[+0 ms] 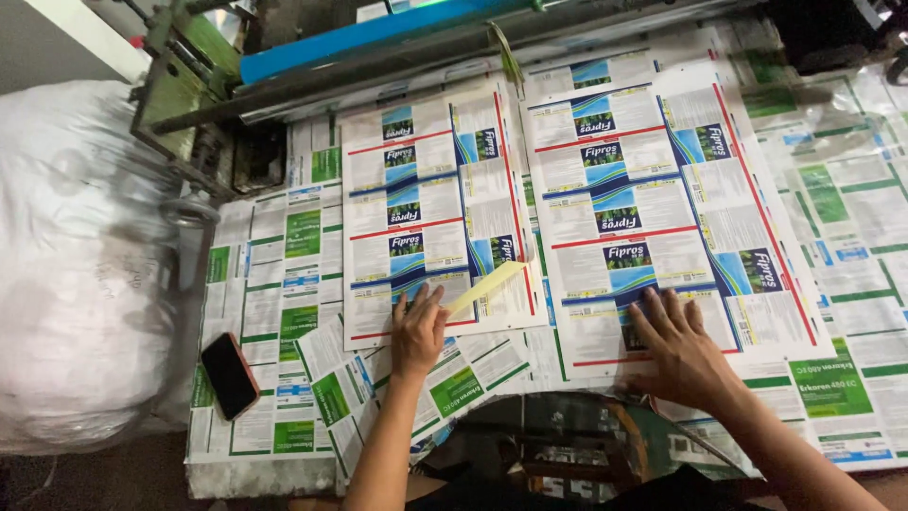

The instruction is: Manually feeding and aligning printed sheets into a screen printing machine.

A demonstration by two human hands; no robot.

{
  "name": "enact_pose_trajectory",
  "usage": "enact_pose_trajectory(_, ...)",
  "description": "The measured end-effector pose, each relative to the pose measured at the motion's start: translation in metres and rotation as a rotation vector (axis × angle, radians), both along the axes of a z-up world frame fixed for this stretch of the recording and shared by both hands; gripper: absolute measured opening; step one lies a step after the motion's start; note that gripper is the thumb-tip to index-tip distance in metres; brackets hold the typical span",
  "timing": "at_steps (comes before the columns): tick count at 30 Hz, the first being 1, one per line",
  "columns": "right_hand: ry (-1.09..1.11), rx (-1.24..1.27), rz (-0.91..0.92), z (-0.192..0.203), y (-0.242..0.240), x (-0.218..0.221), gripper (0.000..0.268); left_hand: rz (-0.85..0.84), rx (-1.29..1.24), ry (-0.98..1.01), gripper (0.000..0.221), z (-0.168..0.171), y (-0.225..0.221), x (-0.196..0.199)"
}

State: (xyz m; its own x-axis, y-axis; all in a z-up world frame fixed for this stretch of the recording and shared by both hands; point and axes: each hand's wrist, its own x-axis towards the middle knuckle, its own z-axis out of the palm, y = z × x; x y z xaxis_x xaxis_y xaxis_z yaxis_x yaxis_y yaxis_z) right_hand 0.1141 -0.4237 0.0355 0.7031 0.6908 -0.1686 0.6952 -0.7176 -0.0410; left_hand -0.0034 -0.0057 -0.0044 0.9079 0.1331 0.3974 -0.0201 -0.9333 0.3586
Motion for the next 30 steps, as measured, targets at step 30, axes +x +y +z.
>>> enact_pose_trajectory(30, -0.329, 0.582, -0.084, 0.024, -0.028, -0.043, 0.040, 0.022, 0.044, -0.051, 0.022, 0.000, -0.003, -0.003)
